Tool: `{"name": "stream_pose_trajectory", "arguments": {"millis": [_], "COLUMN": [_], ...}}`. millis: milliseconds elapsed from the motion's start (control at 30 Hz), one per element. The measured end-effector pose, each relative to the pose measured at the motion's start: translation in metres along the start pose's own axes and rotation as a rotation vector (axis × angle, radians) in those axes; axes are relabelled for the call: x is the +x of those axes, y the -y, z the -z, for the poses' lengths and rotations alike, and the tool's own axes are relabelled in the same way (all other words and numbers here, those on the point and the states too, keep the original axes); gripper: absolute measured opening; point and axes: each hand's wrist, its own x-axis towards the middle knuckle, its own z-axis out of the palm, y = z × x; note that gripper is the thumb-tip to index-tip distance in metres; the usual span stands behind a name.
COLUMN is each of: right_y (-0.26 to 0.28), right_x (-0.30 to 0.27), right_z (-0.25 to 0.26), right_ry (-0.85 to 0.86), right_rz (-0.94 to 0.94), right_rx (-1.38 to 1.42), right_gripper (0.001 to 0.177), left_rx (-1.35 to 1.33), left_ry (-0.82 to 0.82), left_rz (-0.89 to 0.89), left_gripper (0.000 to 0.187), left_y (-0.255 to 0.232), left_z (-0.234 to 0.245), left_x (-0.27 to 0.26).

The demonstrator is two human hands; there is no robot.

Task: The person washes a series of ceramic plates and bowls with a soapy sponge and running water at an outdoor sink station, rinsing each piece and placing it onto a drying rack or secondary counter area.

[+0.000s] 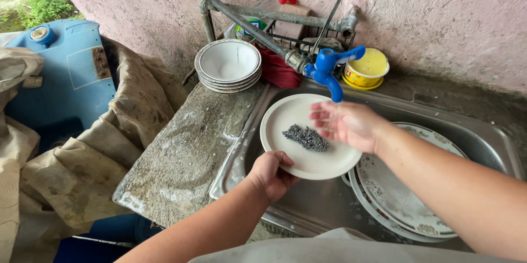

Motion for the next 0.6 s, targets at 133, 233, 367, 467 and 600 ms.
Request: {"name": "stream_pose_trajectory", "arguments": {"millis": [133,233,367,467,600], "right_y": [-0.019,-0.016,-0.021,-0.042,-0.054], "right_x": [0.017,0.027,0.027,0.017,0.014], "right_z": [0.002,0.0,-0.006,-0.008,0.004], "right_ry": [-0.035,-0.045,-0.194,0.031,0.2], "right_rz": [-0.055,0.014,0.272,0.576,0.656], "right_rx": [-0.035,-0.311,-0.936,-1.271,-1.459], "right_gripper": [0.028,0.028,0.036,0.045,0.058], "left_rx": [-0.026,-0.044,-0.055,-0.081,-0.117], "left_ry": [0.013,0.008,0.029,0.055,0.058], "left_rz": [0.009,0.018,0.015,0.019,0.023], "left_gripper": [0.039,0.039,0.038,0.037,0.034], "left_y": [0.003,0.005,0.009,0.01,0.01], "left_z": [0.002,0.002,0.006,0.007,0.003], "left_x": [-0.001,-0.001,0.005,0.014,0.014]}}
